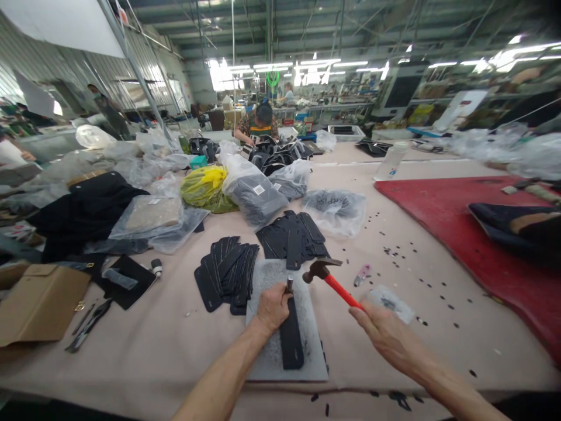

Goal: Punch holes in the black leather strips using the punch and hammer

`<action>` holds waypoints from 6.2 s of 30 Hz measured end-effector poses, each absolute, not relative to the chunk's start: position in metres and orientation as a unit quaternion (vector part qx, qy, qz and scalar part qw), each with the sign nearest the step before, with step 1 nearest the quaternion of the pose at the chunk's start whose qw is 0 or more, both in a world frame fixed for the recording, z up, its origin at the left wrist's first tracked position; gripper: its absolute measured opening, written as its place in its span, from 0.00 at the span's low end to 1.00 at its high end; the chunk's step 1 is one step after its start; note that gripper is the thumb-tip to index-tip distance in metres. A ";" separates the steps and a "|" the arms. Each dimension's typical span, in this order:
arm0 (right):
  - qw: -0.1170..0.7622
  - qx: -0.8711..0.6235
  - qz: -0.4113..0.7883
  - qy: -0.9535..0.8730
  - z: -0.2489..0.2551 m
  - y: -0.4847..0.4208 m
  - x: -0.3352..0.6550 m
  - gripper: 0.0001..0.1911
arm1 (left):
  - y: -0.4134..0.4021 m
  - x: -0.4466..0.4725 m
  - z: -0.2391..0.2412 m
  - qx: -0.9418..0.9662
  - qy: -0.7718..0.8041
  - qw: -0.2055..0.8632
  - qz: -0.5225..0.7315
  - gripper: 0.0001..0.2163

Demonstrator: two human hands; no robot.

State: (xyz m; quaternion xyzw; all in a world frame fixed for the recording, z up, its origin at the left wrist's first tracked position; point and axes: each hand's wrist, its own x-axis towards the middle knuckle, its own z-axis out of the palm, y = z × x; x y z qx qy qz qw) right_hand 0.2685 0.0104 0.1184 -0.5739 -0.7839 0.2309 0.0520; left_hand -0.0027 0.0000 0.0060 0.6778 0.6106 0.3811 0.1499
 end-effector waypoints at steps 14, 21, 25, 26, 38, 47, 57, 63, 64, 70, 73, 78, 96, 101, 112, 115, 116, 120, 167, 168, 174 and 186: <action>0.155 -0.469 0.141 -0.858 0.038 -0.035 0.164 0.24 | 0.004 -0.003 0.008 0.635 0.646 0.197 0.374 0.05; 0.117 -0.483 0.170 -0.851 0.026 -0.042 0.157 0.27 | 0.017 -0.023 0.016 0.402 0.689 0.302 0.522 0.09; 0.099 -0.457 0.186 -0.864 0.026 -0.045 0.170 0.34 | -0.006 -0.021 0.023 0.484 0.675 0.296 0.472 0.07; 0.096 -0.442 0.192 -0.871 0.025 -0.048 0.174 0.38 | -0.012 -0.018 0.023 0.494 0.668 0.299 0.469 0.07; 0.098 -0.407 0.148 -0.896 0.019 0.003 0.149 0.37 | -0.010 -0.020 0.027 0.470 0.666 0.305 0.492 0.07; 0.120 -0.402 0.215 -0.882 0.015 0.006 0.164 0.32 | -0.020 -0.023 0.021 0.537 0.603 0.354 0.472 0.08; 0.145 -0.437 0.240 -0.855 0.018 0.002 0.160 0.31 | -0.031 -0.021 0.017 0.583 0.609 0.327 0.427 0.09; 0.163 -0.438 0.245 -0.849 0.018 0.002 0.162 0.31 | -0.031 -0.016 0.016 0.588 0.626 0.296 0.418 0.10; 0.164 -0.438 0.246 -0.849 0.018 0.002 0.162 0.31 | -0.031 -0.015 0.016 0.593 0.628 0.284 0.415 0.10; 0.164 -0.434 0.252 -0.849 0.014 0.002 0.162 0.31 | -0.033 -0.010 0.011 0.643 0.619 0.229 0.388 0.11; 0.164 -0.434 0.252 -0.849 0.013 0.002 0.162 0.31 | -0.033 -0.009 0.009 0.626 0.630 0.241 0.390 0.11; 0.167 -0.434 0.252 -0.849 0.015 0.003 0.163 0.31 | -0.034 -0.010 0.008 0.616 0.624 0.251 0.411 0.10; 0.125 -0.648 0.092 -0.745 0.024 0.002 0.243 0.17 | -0.035 -0.006 0.003 0.666 0.635 0.186 0.343 0.09; 0.130 -0.671 0.348 -0.642 0.024 0.001 0.268 0.04 | -0.038 -0.004 0.007 0.671 0.633 0.174 0.345 0.06; 0.322 -0.594 0.389 -0.626 0.157 -0.021 0.228 0.20 | -0.040 -0.005 0.013 0.679 0.628 0.169 0.341 0.07; 0.256 -0.541 0.207 -0.774 0.177 -0.027 0.235 0.19 | -0.040 -0.005 0.012 0.684 0.624 0.165 0.340 0.07; 0.213 -0.522 0.178 -0.807 0.181 -0.028 0.237 0.18 | -0.040 -0.005 0.012 0.686 0.621 0.163 0.342 0.07; 0.200 -0.489 0.128 -0.840 0.194 -0.031 0.239 0.17 | -0.039 -0.005 0.009 0.685 0.619 0.159 0.349 0.06; 0.134 -0.485 0.222 -0.835 0.045 0.001 0.150 0.20 | -0.030 -0.023 0.021 0.434 0.682 0.306 0.502 0.09; 0.127 -0.488 0.218 -0.836 0.048 0.002 0.148 0.19 | -0.033 -0.022 0.020 0.450 0.683 0.299 0.491 0.09; 0.096 -0.561 0.125 -0.812 0.058 0.008 0.120 0.19 | -0.052 -0.015 0.012 0.494 0.683 0.189 0.504 0.09; -0.042 -0.587 0.140 -0.796 0.052 0.031 0.092 0.15 | -0.072 -0.017 0.011 0.378 0.700 0.247 0.554 0.08</action>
